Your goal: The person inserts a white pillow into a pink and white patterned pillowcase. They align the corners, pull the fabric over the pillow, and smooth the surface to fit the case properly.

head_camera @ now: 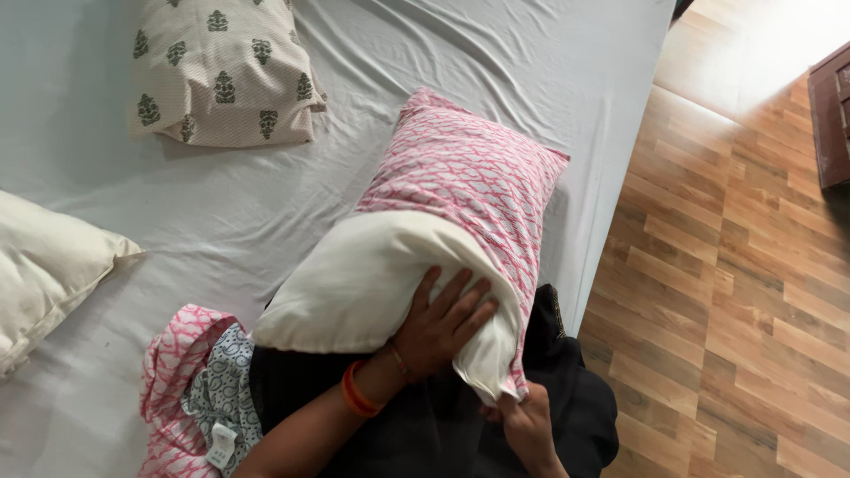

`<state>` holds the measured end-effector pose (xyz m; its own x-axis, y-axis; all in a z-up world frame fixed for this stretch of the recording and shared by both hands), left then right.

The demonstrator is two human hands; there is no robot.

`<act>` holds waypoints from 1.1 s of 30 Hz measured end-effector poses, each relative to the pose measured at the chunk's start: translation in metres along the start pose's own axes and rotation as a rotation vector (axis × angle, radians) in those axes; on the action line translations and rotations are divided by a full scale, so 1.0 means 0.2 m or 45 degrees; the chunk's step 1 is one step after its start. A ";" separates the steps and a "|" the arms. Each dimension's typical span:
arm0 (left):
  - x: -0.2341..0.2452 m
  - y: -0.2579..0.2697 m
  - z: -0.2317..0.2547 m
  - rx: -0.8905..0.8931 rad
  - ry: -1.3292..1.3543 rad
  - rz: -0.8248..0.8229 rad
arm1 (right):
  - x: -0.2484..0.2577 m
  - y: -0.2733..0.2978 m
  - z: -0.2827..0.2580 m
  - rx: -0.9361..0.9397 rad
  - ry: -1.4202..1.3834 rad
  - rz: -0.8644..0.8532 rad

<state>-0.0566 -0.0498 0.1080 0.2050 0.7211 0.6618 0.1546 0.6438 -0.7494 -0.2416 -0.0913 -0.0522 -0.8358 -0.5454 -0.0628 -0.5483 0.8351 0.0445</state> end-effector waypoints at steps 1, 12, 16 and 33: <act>-0.02 -0.01 -0.02 0.013 -0.021 0.002 | -0.03 0.02 -0.02 -0.096 0.015 0.016; -0.42 0.35 0.41 -0.243 0.151 -0.285 | -0.10 -0.19 -0.83 0.448 0.604 0.278; -0.37 0.28 0.43 -0.172 0.486 -0.510 | -0.38 -0.54 -0.89 0.929 0.880 0.044; -0.34 0.44 -0.83 1.309 0.412 -0.471 | -0.28 -0.64 -0.20 0.727 0.915 0.195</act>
<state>0.1031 -0.0842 -0.0069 0.5745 0.4394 0.6905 -0.5772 0.8157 -0.0389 -0.1261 -0.1717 -0.0152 -0.8191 -0.1803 0.5445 -0.4931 0.7063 -0.5079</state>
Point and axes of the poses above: each hand's wrist, its own y-axis away from the middle knuckle, its own x-axis out of the back of the hand, z = x × y, the point moved 9 cm from there along -y, towards the middle knuckle, and after that the axes turned 5 degrees about -y, right-handed, at the moved point
